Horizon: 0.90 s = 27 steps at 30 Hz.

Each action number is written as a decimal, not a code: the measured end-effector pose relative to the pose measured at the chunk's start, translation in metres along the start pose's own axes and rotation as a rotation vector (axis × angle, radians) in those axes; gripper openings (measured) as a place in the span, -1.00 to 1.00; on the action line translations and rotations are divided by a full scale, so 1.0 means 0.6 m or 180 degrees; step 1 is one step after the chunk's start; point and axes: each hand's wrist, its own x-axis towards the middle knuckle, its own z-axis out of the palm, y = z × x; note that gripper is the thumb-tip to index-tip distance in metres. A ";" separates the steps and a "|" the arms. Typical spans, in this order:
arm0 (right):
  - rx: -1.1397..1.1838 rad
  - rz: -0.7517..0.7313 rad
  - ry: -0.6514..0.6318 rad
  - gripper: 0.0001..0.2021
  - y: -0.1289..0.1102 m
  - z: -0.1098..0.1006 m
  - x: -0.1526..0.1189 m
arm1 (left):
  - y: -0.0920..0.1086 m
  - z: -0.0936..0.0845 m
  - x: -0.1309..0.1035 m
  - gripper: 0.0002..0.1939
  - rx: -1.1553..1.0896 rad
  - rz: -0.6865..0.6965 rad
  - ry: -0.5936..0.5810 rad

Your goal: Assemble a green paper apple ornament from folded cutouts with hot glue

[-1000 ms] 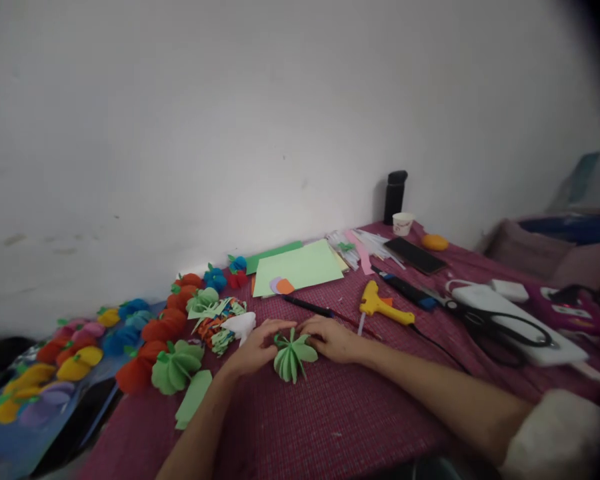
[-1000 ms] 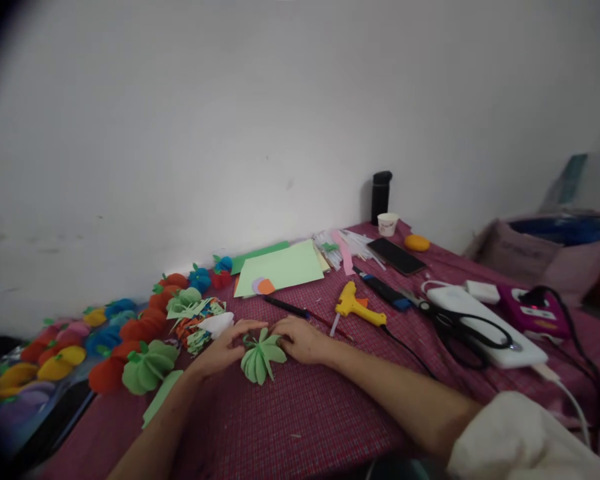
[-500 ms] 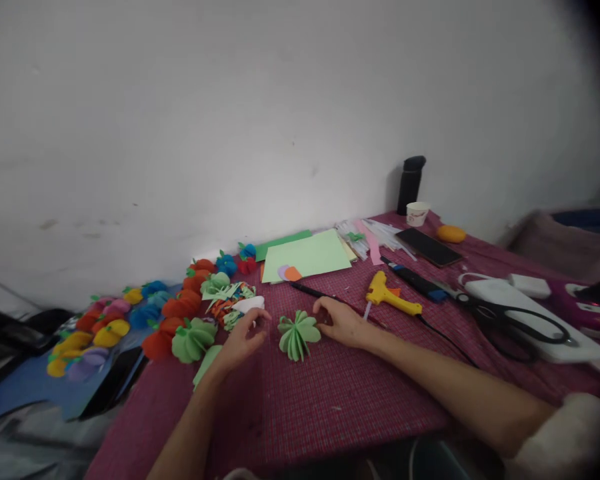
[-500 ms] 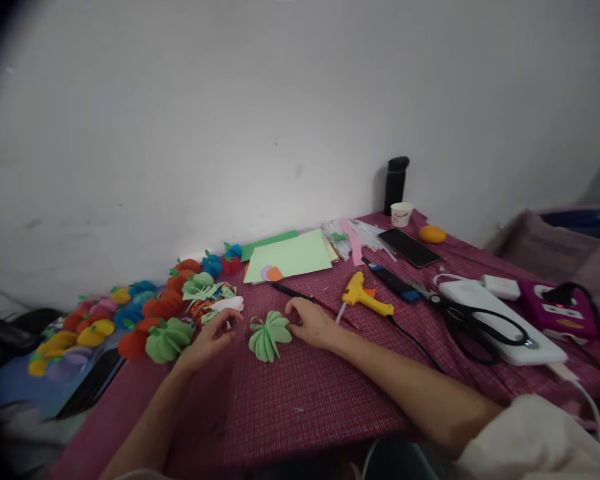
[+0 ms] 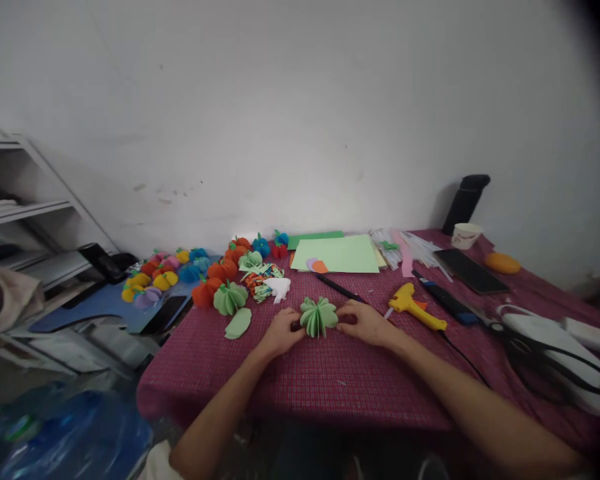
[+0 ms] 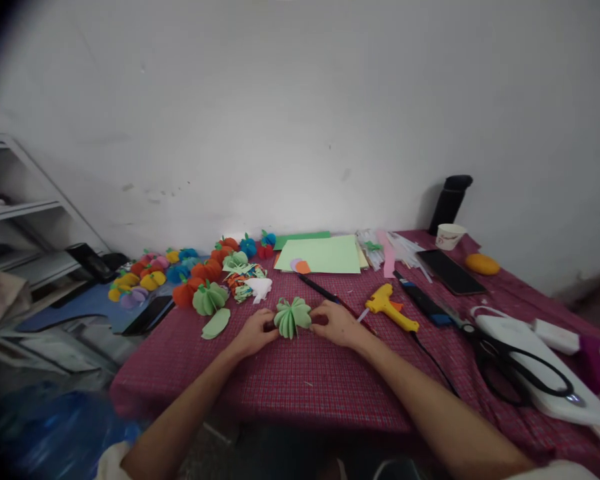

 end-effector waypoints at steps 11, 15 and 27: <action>-0.0039 -0.0038 0.0199 -0.87 0.018 0.014 0.010 | -0.003 0.015 0.013 -0.83 -0.0018 -0.0074 0.0135; -0.0057 -0.0059 0.0189 -0.87 0.022 0.015 0.020 | -0.008 0.012 0.020 -0.84 -0.0008 -0.0101 0.0167; -0.0280 0.0206 0.0202 -0.84 -0.003 -0.002 -0.001 | -0.006 0.010 -0.025 -0.78 -0.0087 -0.0424 0.0777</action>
